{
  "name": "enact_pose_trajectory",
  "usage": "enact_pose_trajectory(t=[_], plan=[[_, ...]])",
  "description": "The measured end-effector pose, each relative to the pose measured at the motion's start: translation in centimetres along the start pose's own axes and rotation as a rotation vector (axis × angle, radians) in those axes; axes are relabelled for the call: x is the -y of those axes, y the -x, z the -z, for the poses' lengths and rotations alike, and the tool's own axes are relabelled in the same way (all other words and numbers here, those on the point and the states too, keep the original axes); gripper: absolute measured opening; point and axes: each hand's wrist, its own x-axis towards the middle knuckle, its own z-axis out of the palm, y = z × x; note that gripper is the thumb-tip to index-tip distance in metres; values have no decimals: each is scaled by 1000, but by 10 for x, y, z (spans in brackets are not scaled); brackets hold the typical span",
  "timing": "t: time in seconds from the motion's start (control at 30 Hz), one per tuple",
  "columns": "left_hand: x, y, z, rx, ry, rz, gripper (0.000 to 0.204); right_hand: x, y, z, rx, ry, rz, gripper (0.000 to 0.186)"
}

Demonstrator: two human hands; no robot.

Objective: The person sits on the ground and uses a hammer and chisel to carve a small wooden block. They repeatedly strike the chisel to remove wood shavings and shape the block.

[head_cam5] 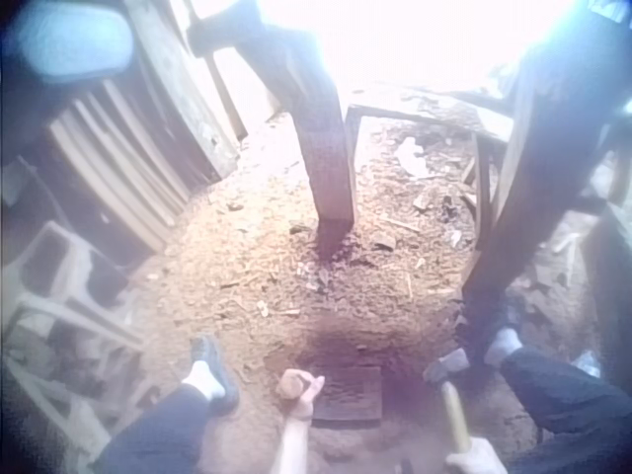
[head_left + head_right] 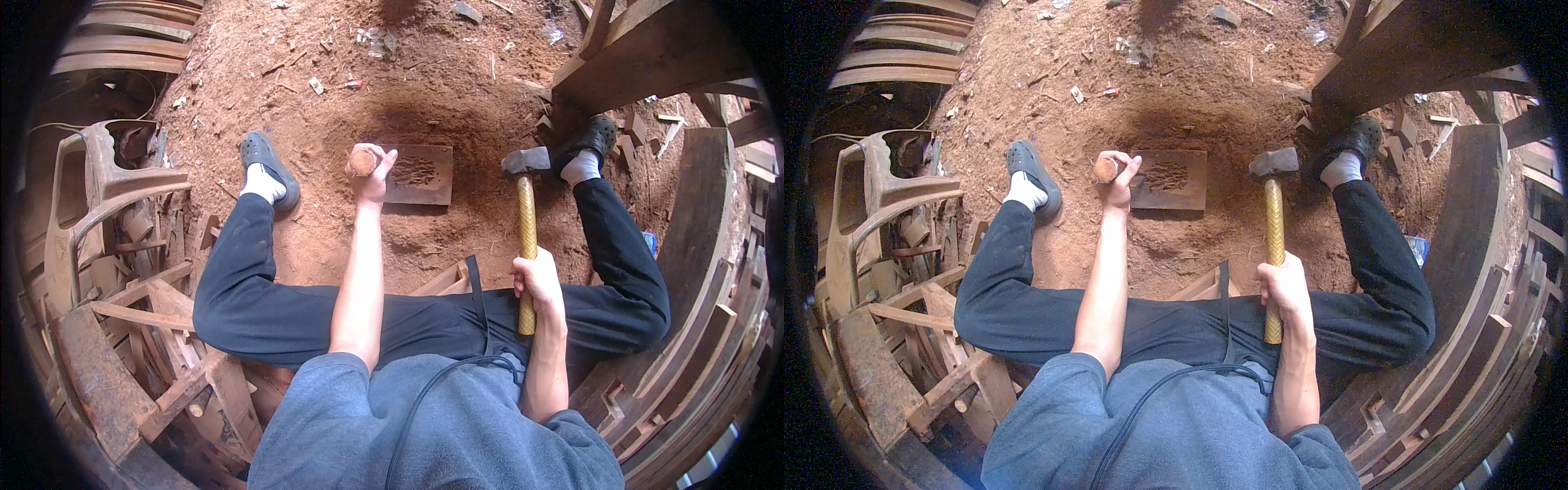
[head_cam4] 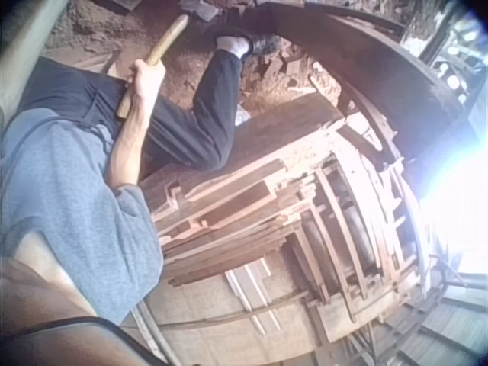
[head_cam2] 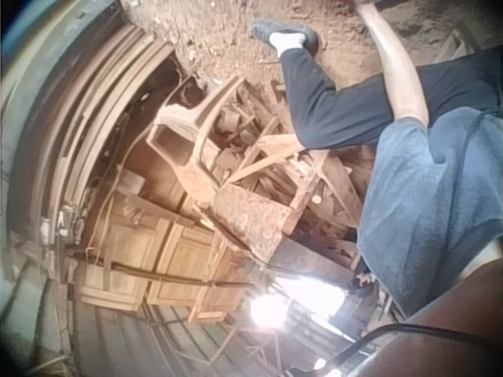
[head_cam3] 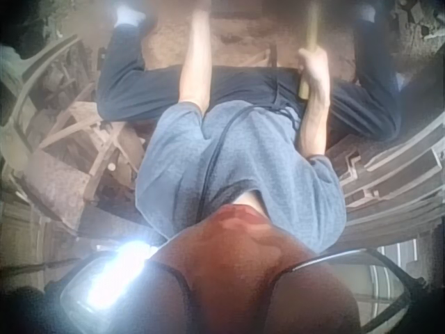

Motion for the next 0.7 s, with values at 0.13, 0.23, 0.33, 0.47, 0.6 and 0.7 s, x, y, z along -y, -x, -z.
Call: enact_pose_trajectory(t=[0.13, 0.23, 0.33, 0.47, 0.6, 0.7], plan=[[3, -5, 1, 1, 2, -25, 28, -1, -2, -1, 3, 6, 7, 9], [5, -10, 2, 13, -19, -37, 28, 1, -6, -1, 0, 1, 9, 10], [8, -13, 2, 13, -19, -38, 29, 2, -8, -1, -3, -1, 2, 11], [9, -12, 1, -1, -105, -89, 29, 3, -7, -2, -3, -2, -10, 11], [9, -12, -1, -17, -80, -75, 24, 2, -7, -1, -5, 15, 7, 11], [8, -12, -4, 6, -94, -87, 24, 2, -6, -2, -6, 27, 10, 11]])
